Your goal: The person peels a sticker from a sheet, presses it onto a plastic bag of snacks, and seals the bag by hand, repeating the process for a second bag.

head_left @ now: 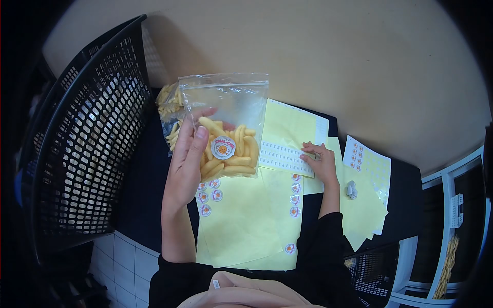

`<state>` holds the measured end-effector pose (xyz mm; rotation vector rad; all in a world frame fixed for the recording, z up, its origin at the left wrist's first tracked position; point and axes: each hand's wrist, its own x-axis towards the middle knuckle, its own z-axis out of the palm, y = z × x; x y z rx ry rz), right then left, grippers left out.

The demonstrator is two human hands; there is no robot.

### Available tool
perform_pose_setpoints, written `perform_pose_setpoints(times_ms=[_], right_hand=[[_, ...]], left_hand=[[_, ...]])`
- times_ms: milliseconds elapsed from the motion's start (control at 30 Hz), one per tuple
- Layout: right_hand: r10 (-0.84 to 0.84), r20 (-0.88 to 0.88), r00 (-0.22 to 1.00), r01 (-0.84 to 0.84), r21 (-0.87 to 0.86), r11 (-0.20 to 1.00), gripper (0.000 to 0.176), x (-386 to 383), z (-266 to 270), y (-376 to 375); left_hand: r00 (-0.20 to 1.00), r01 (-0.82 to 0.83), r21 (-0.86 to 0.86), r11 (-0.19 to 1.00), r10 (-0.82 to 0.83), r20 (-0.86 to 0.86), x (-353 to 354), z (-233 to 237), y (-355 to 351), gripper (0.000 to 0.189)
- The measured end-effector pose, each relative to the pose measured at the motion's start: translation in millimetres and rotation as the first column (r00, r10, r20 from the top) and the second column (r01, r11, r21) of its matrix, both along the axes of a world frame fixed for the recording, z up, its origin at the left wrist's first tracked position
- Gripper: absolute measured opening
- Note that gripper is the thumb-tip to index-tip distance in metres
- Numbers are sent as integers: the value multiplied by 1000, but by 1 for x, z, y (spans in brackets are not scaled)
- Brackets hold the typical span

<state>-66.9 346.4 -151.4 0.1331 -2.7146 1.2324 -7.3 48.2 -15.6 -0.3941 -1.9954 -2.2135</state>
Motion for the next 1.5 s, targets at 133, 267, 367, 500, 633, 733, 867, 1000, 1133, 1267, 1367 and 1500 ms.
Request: perform_pose_setpoints(times_ms=[133, 267, 367, 500, 633, 733, 867, 1000, 1133, 1267, 1367, 1500], right_hand=[[-10, -15, 1000, 10, 10, 1000, 11, 0, 1, -2], [24, 1, 1000, -24, 69, 997, 8, 1, 7, -3], [44, 21, 999, -45, 41, 998, 7, 3, 12, -1], [45, 18, 999, -41, -151, 988, 6, -2, -3, 9], [16, 55, 998, 7, -389, 921, 9, -3, 0, 10], [3, -92, 996, -42, -420, 907, 11, -2, 25, 4], [57, -310, 949, -166, -338, 926, 9, 28, 91, -21], [249, -445, 860, -344, -147, 927, 5, 54, 126, -51], [348, -412, 842, -395, -32, 918, 5, 64, 132, -71], [367, -389, 845, -366, 80, 927, 5, 67, 129, -79], [394, -347, 851, -364, 152, 919, 6, 70, 133, -80], [412, -348, 842, -362, 202, 910, 5, 69, 132, -83]], left_hand=[[1000, -12, 14, 1000, 12, -7, 0, 0, 1, 42], [1000, -1, -43, 999, 2, 8, 2, 2, 3, 41], [1000, 1, -102, 995, -1, 4, 2, 1, 4, 42], [996, 84, 92, 992, -86, 16, -2, -6, 3, 48], [992, 119, 59, 991, -121, 28, -2, -5, 4, 51], [993, 119, -144, 982, -122, -9, 1, -3, 6, 47], [923, 384, -284, 878, -362, 129, -1, -12, 2, 47], [849, 523, -427, 738, -494, 185, 0, -13, 4, 43], [795, 599, -467, 651, -552, 250, 1, -18, 5, 42], [743, 656, -446, 608, -626, 238, 2, -18, 8, 45], [740, 659, -448, 604, -628, 241, 1, -22, 8, 47], [730, 672, -449, 589, -628, 269, 0, -23, 7, 47]])
